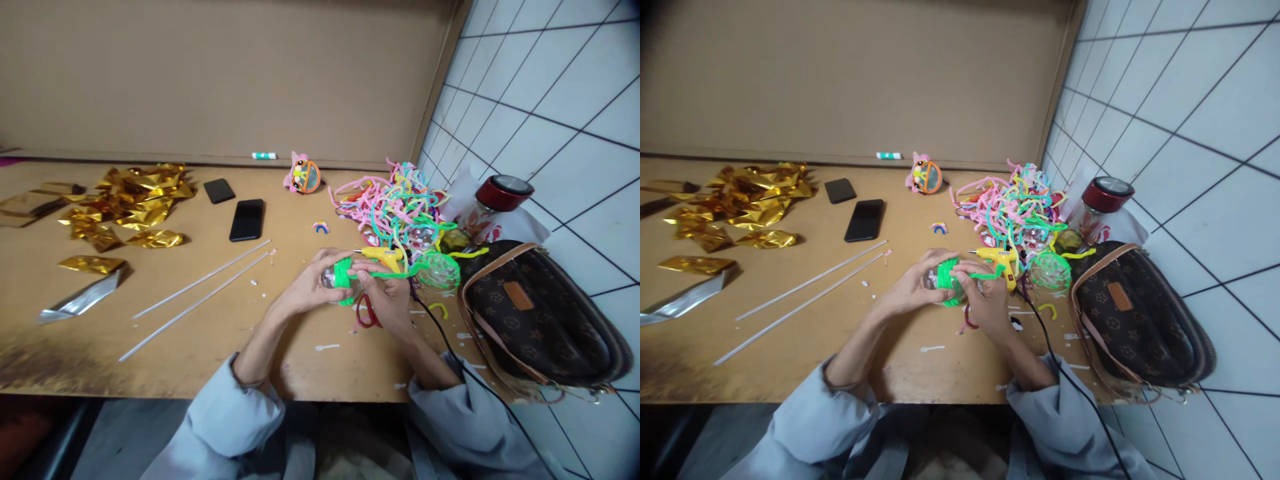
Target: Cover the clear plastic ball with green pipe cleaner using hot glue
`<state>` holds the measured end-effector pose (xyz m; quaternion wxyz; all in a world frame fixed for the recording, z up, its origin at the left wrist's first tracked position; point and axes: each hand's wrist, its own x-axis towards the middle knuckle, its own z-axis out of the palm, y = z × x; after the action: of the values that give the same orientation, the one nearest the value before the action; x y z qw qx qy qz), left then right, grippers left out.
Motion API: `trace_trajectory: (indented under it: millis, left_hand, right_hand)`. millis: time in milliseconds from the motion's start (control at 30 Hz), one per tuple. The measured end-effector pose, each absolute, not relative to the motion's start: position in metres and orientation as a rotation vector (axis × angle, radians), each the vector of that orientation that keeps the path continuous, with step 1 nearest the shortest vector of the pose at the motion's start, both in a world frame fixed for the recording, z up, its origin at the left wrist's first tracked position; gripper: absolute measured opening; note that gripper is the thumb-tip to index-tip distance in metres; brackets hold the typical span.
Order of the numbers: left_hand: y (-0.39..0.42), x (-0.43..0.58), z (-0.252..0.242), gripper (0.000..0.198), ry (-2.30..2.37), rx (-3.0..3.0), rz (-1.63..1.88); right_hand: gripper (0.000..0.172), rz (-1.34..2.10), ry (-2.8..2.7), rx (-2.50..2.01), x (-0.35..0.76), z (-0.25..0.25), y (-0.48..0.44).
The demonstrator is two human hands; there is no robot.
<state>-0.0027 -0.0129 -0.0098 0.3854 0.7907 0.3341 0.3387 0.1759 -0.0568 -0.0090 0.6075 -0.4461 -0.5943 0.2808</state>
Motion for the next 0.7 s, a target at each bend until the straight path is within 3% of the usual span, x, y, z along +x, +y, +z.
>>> trace_trajectory:
  millis: [133, 700]
  left_hand:
    - [-0.0132, -0.0027, -0.0092, 0.057, 0.839, 2.029, 0.867]
    - [-0.0136, -0.0018, -0.0092, 0.055, 0.867, 2.039, 0.885]
  right_hand:
    - [0.013, 0.626, -1.362, -1.021, 0.1751, -0.0100, -0.0564]
    - [0.012, 0.581, -1.382, -0.997, 0.1755, -0.0082, -0.0557]
